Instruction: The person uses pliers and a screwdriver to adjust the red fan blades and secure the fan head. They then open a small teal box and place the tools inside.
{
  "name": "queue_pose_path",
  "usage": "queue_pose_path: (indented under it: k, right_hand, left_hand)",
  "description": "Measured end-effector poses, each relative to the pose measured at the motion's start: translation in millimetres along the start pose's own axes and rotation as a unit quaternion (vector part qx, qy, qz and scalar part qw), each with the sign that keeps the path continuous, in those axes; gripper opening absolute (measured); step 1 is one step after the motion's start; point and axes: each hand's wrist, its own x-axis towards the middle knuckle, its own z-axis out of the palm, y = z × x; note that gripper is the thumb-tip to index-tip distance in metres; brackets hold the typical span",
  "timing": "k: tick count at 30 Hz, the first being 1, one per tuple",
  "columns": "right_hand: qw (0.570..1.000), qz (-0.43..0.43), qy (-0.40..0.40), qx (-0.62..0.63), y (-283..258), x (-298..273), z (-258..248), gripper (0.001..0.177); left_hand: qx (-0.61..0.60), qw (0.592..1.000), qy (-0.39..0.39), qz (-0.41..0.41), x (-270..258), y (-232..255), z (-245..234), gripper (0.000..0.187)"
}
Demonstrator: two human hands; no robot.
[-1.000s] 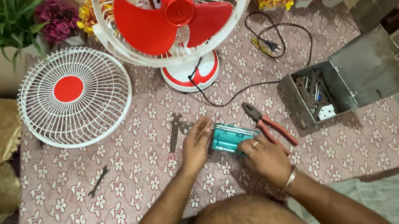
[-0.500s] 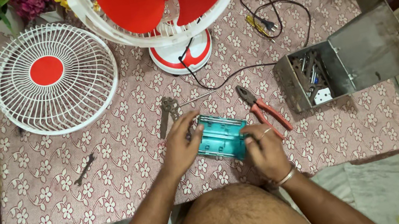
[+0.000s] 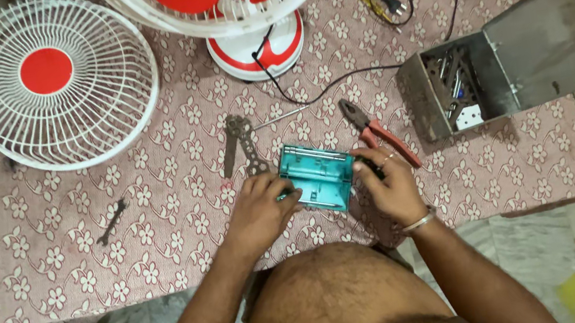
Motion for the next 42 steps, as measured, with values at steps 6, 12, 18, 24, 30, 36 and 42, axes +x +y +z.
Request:
queue_pose_path:
  k: [6, 12, 18, 24, 30, 36, 42]
  right_hand:
    - [0.986, -0.087, -0.019, -0.138, -14.3, -5.2, 10.3, 0.038]
    - [0.998, -0.008, 0.048, -0.051, 1.2, -8.8, 9.7, 0.038]
    - [0.967, 0.121, 0.049, 0.220, 42.9, -8.7, 16.3, 0.042]
    - [0.970, 0.125, 0.048, 0.202, 45.8, -13.4, 16.1, 0.043]
    - [0.994, 0.033, 0.054, 0.086, 36.7, -9.4, 10.4, 0.042]
    - [0.989, 0.128, 0.054, 0.045, 25.5, -6.7, 10.8, 0.045]
    - [0.995, 0.045, 0.062, 0.060, 28.8, -8.7, 8.6, 0.041]
  left_hand:
    - [-0.020, 0.999, -0.036, -0.011, -3.6, 3.6, 5.8, 0.016]
    - [-0.059, 0.993, -0.080, -0.063, 16.5, 7.1, -9.9, 0.037]
    - [0.005, 0.999, -0.020, -0.027, 56.4, -5.4, 3.3, 0.030]
    - [0.096, 0.988, -0.122, 0.010, 95.6, -14.6, 13.8, 0.018]
    - [0.134, 0.971, -0.196, 0.033, 135.4, -28.3, 21.9, 0.015]
    - [0.089, 0.864, -0.493, 0.036, 197.9, -39.6, 22.8, 0.028]
    - [0.072, 0.831, -0.545, 0.081, 212.8, -46.1, 42.8, 0.035]
